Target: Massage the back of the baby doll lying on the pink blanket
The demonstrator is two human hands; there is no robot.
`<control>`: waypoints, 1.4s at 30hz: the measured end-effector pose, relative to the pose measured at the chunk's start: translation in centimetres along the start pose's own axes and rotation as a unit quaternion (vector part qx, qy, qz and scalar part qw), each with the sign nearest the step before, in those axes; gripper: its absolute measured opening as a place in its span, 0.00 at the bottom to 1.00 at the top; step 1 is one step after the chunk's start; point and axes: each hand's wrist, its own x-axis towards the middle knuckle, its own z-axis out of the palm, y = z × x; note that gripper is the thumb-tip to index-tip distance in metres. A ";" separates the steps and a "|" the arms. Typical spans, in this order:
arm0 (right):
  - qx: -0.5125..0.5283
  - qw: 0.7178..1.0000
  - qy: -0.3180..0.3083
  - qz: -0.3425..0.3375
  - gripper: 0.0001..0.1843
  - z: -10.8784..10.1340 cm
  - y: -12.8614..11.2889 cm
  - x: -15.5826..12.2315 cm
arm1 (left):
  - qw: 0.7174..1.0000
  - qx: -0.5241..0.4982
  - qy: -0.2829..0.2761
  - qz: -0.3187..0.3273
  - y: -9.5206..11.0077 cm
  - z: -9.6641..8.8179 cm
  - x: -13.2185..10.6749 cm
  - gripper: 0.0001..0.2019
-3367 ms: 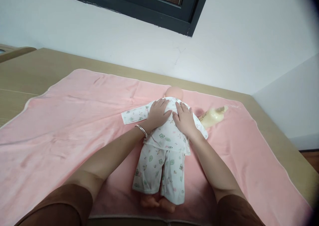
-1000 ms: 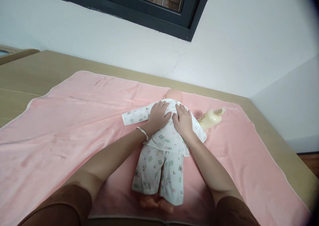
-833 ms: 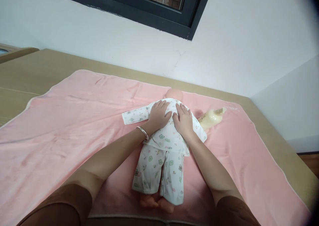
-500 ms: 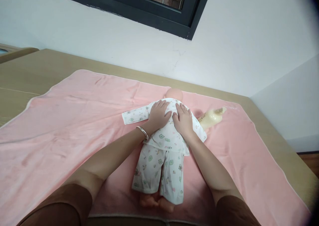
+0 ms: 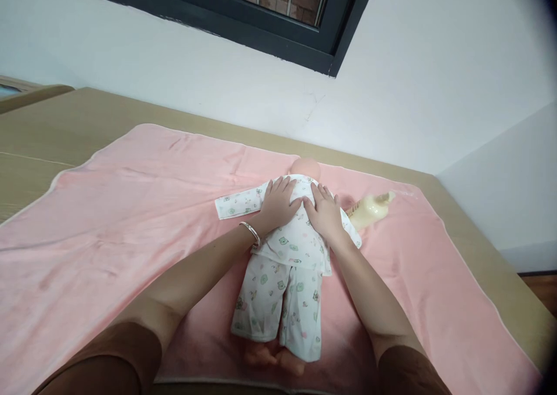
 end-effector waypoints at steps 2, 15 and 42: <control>0.001 1.000 -0.003 0.002 0.32 -0.1 0.1 0.1 | 1.000 -0.002 -0.004 0.001 0.0 -0.2 0.0 0.27; -0.100 0.992 0.017 -0.068 0.28 -0.8 -1.9 -1.7 | 0.984 0.035 0.062 0.160 1.2 -1.4 -0.3 0.18; -0.032 0.998 -0.044 -0.012 0.31 -0.8 0.1 0.5 | 0.994 0.025 0.064 0.089 0.5 -0.6 0.0 0.18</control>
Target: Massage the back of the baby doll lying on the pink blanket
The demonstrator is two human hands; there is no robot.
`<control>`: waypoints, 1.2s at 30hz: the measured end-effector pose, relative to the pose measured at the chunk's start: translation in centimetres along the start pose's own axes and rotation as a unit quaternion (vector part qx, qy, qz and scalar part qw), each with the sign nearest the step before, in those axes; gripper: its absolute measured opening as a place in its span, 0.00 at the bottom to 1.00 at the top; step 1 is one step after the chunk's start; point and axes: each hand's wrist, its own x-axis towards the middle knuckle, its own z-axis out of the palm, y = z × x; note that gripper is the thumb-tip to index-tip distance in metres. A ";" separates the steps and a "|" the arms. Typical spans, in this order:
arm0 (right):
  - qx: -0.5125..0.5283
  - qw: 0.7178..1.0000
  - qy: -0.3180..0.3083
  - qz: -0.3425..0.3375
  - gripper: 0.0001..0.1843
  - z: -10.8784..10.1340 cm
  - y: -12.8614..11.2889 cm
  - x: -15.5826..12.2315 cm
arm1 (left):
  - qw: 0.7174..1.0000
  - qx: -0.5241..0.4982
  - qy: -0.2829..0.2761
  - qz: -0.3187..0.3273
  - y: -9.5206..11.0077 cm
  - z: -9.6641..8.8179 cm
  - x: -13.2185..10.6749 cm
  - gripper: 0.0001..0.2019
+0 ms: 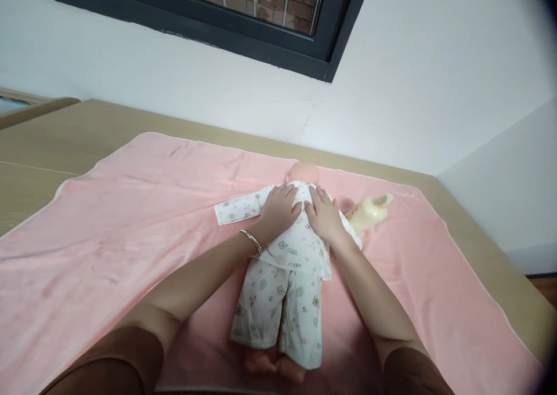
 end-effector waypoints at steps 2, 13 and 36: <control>-0.017 1.000 0.011 -0.019 0.30 0.2 -0.4 -0.2 | 1.000 0.010 0.023 0.015 0.5 -0.2 -0.2 0.15; -0.045 0.999 0.030 -0.003 0.30 -0.9 -1.5 -1.4 | 0.998 0.034 0.027 -0.052 1.0 -0.8 -0.4 0.11; 0.001 0.999 0.040 0.029 0.34 1.5 -0.8 -0.4 | 0.996 -0.028 -0.043 -0.066 -0.4 0.4 0.1 0.23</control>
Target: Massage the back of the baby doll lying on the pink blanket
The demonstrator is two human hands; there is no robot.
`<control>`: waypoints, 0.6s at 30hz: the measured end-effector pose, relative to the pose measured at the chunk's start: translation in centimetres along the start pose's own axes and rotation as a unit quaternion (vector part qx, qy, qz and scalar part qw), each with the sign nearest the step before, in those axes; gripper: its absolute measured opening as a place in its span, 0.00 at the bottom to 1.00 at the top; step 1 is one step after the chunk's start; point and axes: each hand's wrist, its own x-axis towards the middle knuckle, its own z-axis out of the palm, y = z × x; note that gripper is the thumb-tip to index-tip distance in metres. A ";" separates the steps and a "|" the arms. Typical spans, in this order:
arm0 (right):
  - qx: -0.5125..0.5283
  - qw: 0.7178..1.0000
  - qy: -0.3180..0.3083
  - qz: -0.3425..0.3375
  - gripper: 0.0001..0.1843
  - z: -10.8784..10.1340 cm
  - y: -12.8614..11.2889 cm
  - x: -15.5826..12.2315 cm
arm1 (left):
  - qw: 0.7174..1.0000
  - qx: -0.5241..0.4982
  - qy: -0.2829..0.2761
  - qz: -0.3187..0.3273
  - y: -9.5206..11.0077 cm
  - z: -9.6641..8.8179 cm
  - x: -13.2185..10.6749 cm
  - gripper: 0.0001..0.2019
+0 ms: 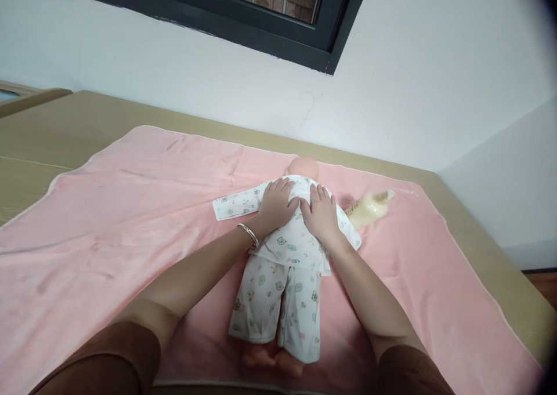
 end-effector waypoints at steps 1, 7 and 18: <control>0.000 1.000 -0.001 0.000 0.34 0.0 0.0 0.0 | 1.000 -0.001 0.000 -0.001 0.0 0.0 0.0 0.23; 0.007 1.000 0.001 0.000 0.34 -0.2 -0.1 -0.1 | 1.000 -0.003 -0.001 0.004 0.0 -0.1 0.0 0.23; 0.012 1.000 0.006 -0.003 0.34 0.0 0.0 -0.1 | 1.000 -0.004 0.005 0.001 0.0 -0.1 0.0 0.22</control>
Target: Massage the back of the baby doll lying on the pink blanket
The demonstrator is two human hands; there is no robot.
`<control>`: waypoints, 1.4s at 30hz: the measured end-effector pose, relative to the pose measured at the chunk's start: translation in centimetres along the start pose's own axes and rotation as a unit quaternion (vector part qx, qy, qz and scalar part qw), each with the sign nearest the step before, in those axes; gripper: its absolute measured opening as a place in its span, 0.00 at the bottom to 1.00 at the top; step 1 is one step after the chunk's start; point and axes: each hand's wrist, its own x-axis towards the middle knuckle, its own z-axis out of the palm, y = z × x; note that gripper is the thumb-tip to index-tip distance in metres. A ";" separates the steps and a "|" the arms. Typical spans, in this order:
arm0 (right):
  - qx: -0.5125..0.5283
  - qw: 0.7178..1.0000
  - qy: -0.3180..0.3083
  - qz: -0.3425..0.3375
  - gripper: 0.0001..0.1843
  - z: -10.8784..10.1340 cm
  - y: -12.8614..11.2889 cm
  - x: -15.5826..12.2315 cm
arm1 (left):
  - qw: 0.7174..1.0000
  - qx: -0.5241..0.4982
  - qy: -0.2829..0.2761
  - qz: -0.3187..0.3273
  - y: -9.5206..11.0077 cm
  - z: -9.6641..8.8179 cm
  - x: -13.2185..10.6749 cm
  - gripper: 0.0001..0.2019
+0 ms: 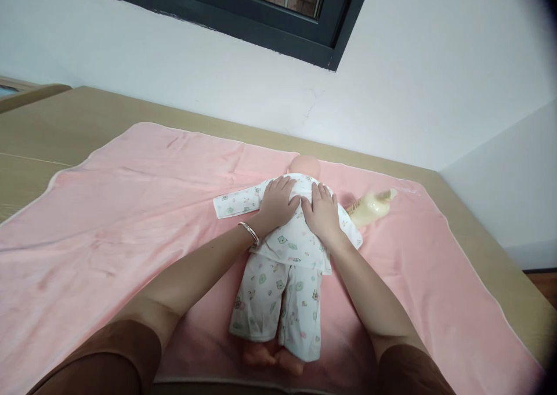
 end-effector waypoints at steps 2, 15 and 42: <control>0.001 1.000 0.000 0.001 0.34 0.0 0.0 0.0 | 1.000 0.000 0.002 0.001 0.0 0.0 0.0 0.22; 0.060 0.990 0.103 -0.081 0.32 -1.1 -0.6 -1.1 | 0.997 -0.069 0.006 -0.018 -1.3 0.9 0.3 0.24; 0.052 0.990 -0.028 -0.128 0.28 -1.9 -1.3 -0.8 | 0.992 -0.109 0.048 -0.049 -1.1 1.1 0.2 0.27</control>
